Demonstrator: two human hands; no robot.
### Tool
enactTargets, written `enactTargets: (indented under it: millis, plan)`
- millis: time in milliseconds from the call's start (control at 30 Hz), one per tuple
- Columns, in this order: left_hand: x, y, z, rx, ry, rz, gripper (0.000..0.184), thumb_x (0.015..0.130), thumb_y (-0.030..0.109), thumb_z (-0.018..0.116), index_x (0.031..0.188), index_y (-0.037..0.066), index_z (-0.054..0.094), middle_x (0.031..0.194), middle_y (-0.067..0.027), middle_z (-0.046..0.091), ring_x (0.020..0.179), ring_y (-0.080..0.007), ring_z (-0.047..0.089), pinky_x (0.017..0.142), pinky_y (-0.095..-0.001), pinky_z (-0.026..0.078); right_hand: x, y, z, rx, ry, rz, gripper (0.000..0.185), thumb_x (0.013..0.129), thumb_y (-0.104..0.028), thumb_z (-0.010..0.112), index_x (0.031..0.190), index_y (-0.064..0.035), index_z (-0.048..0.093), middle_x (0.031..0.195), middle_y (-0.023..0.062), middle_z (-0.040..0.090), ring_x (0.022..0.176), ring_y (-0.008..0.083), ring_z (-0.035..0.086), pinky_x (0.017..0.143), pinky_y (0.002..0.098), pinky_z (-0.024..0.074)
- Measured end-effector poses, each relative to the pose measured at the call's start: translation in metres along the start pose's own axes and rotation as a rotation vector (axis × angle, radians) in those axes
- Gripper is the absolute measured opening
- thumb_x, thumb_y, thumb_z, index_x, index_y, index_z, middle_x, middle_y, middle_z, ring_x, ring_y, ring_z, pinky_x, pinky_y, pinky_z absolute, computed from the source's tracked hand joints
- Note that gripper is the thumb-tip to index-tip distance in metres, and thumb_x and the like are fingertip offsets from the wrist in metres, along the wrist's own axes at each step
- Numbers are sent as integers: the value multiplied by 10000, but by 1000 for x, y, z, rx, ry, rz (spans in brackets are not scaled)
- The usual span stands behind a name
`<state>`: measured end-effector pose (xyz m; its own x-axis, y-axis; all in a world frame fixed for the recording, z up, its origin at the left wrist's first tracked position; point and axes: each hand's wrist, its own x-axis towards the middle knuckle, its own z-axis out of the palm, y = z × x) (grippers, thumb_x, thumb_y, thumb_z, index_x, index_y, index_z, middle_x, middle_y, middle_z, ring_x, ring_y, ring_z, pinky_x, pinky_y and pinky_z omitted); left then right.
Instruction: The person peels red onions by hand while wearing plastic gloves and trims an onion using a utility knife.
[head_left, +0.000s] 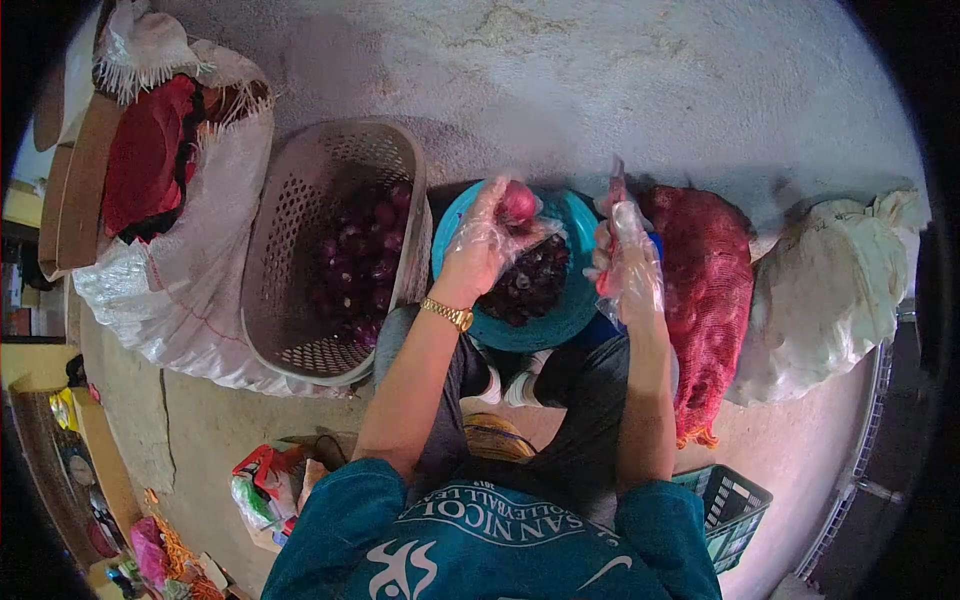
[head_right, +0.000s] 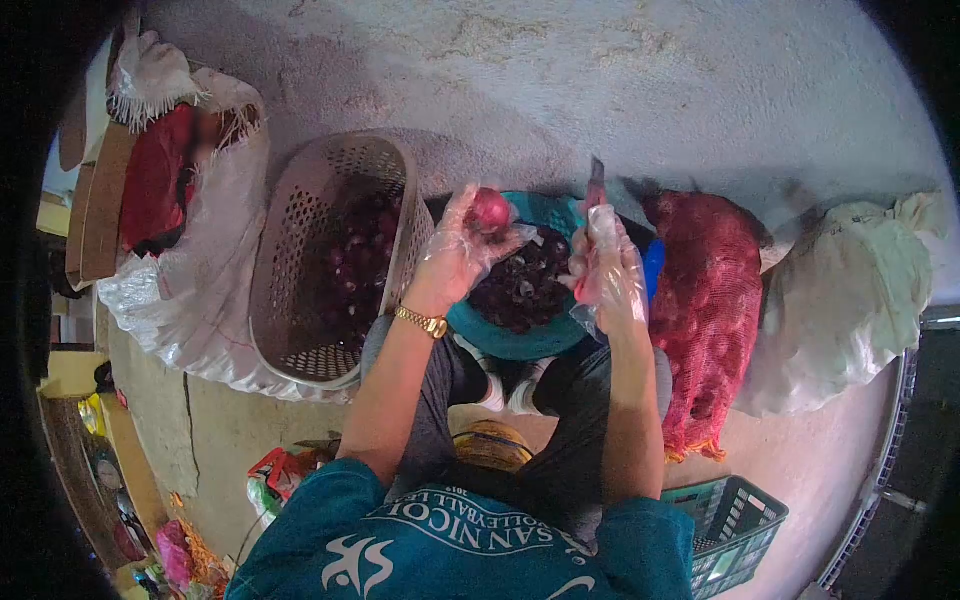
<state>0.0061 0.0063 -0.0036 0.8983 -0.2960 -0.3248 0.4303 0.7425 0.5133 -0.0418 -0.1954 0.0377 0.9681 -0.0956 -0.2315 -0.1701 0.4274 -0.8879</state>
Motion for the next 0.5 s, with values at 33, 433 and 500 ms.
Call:
enactTargets:
  millis: [33, 433, 500]
  plan:
    - [-1, 1, 1, -42, -24, -21, 395, 948, 346, 676, 1156, 29, 566, 1055, -141, 636, 926, -313, 666, 905, -500, 568, 1, -2, -1, 6, 1, 130, 362, 1004, -403, 589, 1217, -110, 588, 824, -46, 535, 632, 55, 489, 533, 235, 428]
    - [5, 0, 0, -267, 34, 23, 359, 964, 279, 663, 1127, -14, 534, 1076, -177, 614, 1046, -375, 637, 979, -510, 538, -1, 0, 3, -10, 24, 167, 406, 993, -499, 564, 1107, -110, 580, 721, -57, 453, 564, 48, 424, 494, 234, 361]
    - [2, -1, 6, -269, 71, 43, 377, 978, 296, 639, 1147, -18, 517, 1089, -182, 605, 1058, -376, 624, 988, -518, 531, -1, -1, 4, -125, 51, 151, 456, 978, -538, 568, 1086, -96, 588, 679, -63, 433, 540, 44, 414, 474, 234, 352]
